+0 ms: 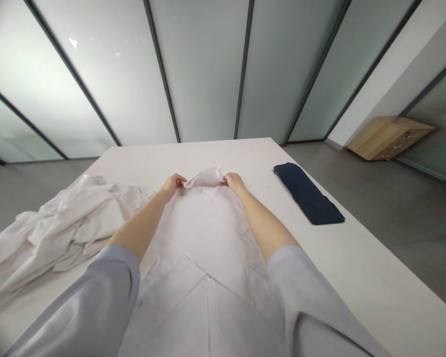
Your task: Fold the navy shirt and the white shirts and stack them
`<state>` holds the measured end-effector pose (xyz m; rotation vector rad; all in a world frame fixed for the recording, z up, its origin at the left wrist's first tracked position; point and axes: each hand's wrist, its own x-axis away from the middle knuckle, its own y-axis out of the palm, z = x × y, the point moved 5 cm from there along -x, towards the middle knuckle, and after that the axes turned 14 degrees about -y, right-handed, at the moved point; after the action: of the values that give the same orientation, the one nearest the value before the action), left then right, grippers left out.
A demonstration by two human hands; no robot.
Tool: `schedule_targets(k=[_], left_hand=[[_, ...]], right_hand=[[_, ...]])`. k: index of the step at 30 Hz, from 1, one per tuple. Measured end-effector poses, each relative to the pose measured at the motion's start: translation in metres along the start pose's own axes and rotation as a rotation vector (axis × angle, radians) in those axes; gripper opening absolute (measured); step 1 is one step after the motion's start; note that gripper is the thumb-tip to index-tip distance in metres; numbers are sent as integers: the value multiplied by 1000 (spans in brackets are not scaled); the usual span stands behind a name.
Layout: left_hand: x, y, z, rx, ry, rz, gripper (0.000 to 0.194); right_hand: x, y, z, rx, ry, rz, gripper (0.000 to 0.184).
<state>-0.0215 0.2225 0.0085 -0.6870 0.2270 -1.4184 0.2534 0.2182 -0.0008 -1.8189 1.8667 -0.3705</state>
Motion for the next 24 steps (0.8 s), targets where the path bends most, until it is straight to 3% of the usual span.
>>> schedule_targets(k=[3,6,11,15,18,21,24], left_hand=[[3,3,-2,-26,13,12,33],[9,6,0,-126,29,75,20],[15,9,7,-330,42,113,33],[23,6,9,-525,38,127,39],[39,1,12,-640,72,263,51],[59,2,19,-698,195,412,54],[71,17,19,-788,234,356,67]], right_hand=[[2,-2,4,112,-12,61,30],[3,0,2,229,-31,85,18],[0,7,1,276,-28,49,26],[2,12,-4,437,-80,-9,29],[7,14,-14,576,-133,-5,33],[15,13,-25,671,-150,46,41],[24,20,-38,739,-276,-9,47]])
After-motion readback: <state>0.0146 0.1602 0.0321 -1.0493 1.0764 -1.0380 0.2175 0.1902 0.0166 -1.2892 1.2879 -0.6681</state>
